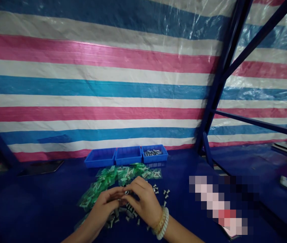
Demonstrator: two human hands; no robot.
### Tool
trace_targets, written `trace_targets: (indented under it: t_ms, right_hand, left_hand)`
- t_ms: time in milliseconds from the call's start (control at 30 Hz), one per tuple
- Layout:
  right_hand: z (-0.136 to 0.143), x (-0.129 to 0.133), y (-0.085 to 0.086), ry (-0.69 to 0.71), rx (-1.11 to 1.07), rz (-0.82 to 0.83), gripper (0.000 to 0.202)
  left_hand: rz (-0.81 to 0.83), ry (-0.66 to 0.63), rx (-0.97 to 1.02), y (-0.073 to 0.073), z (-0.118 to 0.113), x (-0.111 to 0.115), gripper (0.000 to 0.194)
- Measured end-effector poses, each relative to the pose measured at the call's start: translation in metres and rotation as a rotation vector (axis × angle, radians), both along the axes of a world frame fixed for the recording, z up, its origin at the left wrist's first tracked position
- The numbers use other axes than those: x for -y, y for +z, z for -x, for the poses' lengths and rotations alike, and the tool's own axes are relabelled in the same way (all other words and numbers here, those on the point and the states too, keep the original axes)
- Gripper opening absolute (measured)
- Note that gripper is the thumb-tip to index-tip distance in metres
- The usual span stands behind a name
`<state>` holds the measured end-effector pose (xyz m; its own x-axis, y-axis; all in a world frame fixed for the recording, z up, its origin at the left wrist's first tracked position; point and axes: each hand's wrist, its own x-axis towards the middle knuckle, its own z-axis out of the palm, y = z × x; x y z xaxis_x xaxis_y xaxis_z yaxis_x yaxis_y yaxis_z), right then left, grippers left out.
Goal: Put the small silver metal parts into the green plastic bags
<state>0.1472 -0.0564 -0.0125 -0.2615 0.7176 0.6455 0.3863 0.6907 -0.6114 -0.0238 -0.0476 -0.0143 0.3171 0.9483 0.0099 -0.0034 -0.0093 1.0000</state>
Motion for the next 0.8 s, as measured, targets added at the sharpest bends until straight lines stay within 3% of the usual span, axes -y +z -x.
trace_targets:
  t_ms: [133,300,400,533,667,733,800]
  right_hand:
    - [0.0,-0.009,-0.006,-0.061,-0.129,0.135,0.007]
    - [0.005,-0.014,-0.016,0.085,-0.355,0.373,0.01]
    - [-0.006,-0.026,-0.01,0.036,-0.345,0.288,0.009]
    - [-0.041,-0.07,0.006,-0.274,-0.036,-0.018,0.021]
    - [-0.071,-0.119,0.012,-0.352,0.087,-0.015,0.027]
    - [-0.077,-0.125,0.007,-0.373,0.129,0.0,0.03]
    - [-0.075,-0.115,0.001,-0.369,0.168,0.005,0.032]
  left_hand:
    - [-0.166,0.092,-0.026,0.009,0.005,0.0,0.036]
    - [-0.38,0.033,-0.112,0.014,0.007,0.004,0.035]
    - [-0.473,0.05,-0.155,0.013,0.008,0.003,0.035]
    - [-0.546,0.107,-0.198,0.01,0.012,-0.004,0.035]
    - [-0.551,0.162,-0.201,0.007,0.014,-0.009,0.035]
    - [-0.55,0.203,-0.196,0.007,0.015,-0.011,0.031]
    - [-0.541,0.242,-0.19,0.008,0.017,-0.012,0.026]
